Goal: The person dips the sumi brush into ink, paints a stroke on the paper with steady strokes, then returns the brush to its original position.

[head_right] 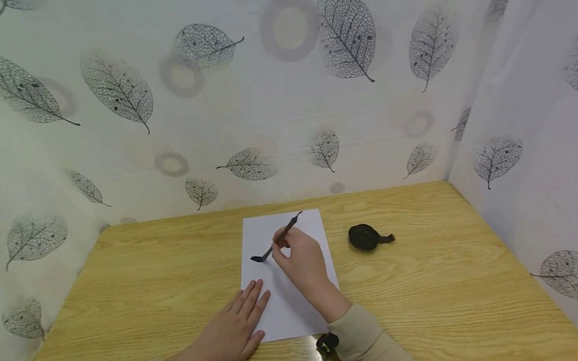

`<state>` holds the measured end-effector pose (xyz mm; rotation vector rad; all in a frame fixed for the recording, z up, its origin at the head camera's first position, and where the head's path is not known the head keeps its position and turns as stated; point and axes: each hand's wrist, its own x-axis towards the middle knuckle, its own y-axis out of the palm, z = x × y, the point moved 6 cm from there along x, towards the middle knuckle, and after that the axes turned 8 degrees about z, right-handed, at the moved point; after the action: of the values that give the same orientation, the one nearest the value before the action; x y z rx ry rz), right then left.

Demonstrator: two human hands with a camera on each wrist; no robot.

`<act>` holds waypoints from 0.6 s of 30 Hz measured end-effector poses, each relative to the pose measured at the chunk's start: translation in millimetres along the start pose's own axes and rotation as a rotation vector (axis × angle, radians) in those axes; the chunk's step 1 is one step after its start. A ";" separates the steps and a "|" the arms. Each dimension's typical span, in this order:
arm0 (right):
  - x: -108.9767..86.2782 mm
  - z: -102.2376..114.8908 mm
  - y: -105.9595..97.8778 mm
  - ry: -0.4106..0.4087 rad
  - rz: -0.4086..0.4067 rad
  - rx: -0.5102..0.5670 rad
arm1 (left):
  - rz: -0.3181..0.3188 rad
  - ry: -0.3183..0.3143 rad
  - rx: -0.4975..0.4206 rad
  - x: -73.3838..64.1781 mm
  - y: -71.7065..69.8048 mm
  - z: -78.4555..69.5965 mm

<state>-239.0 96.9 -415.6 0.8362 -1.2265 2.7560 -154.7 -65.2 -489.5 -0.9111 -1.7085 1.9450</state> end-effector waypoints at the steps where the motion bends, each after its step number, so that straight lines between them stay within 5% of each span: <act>1: 0.0 0.2 0.0 0.000 0.001 0.000 | 0.000 0.000 0.001 0.0 -0.2 0.0; 18: -0.2 2.9 -2.0 -0.010 -0.004 -0.008 | -0.017 -0.003 0.027 -0.2 -0.1 0.0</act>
<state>-237.0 96.3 -412.7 0.8521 -1.2352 2.7451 -154.6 -65.3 -489.3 -0.8817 -1.6828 1.9545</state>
